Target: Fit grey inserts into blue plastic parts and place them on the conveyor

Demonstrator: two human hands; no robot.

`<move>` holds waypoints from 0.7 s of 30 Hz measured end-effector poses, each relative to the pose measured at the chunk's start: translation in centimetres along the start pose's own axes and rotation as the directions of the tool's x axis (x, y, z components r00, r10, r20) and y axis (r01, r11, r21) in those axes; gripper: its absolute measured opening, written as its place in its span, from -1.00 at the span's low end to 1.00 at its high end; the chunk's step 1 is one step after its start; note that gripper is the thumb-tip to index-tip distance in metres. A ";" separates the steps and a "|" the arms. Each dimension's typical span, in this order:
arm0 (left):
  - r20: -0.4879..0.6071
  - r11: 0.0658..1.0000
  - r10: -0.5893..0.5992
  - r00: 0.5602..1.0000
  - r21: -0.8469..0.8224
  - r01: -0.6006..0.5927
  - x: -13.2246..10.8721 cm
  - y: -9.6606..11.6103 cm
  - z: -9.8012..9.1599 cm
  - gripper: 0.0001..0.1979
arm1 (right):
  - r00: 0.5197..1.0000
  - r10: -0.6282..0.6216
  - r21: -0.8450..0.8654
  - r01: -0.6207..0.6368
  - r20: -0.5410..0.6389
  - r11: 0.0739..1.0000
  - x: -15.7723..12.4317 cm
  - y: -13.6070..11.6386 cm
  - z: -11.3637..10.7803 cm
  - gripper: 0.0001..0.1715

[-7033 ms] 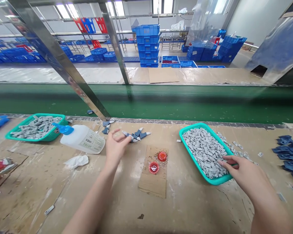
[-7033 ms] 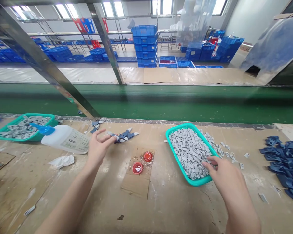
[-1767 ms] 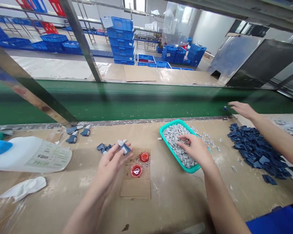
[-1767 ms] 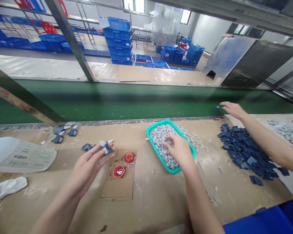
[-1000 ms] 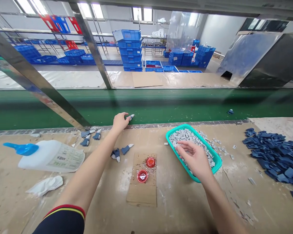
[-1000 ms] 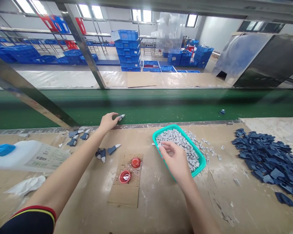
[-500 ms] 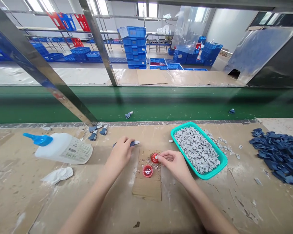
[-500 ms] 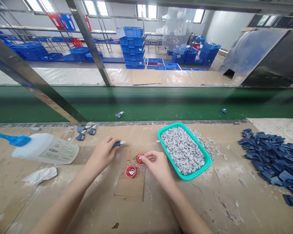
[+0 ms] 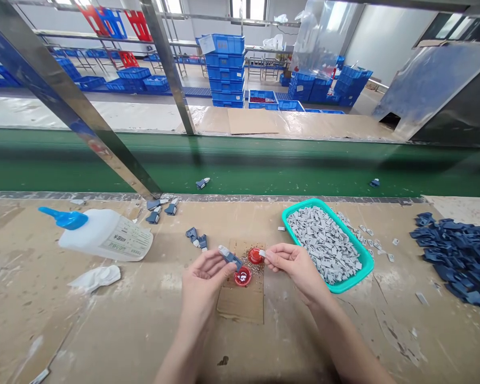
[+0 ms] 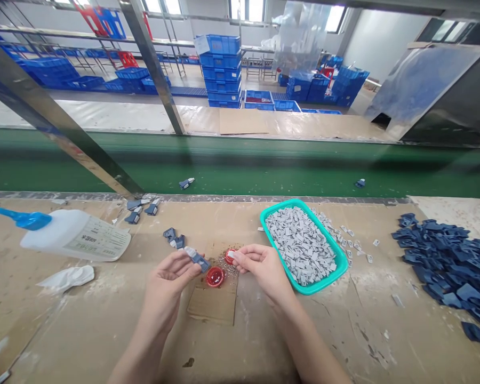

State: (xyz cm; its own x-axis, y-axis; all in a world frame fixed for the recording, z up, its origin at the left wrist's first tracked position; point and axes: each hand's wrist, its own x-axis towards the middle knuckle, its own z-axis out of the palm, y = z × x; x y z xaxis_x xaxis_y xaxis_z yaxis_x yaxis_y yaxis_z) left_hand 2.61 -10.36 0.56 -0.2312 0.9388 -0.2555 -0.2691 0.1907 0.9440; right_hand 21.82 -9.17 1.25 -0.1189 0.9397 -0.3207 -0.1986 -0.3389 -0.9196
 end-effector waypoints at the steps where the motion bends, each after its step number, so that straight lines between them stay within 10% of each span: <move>1: 0.002 1.000 -0.008 1.000 -0.025 0.008 -0.2 -0.4 0.4 -0.61 | 1.000 0.007 0.030 -0.007 0.012 1.000 -0.3 -0.3 0.1 -0.69; 21: 0.007 0.980 0.195 0.981 0.024 -0.195 -2.4 -0.6 2.6 -0.75 | 0.983 0.040 -0.107 -0.021 0.177 0.994 -1.6 -0.9 1.5 -0.67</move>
State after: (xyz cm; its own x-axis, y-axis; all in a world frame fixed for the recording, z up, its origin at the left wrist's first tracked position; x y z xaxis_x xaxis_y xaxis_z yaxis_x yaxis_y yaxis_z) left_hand 5.74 -12.00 1.18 -0.2730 0.9598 -0.0647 -0.1965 0.0102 0.9805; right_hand 20.73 -10.43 2.88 -0.2969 0.9025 -0.3120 -0.0912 -0.3520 -0.9316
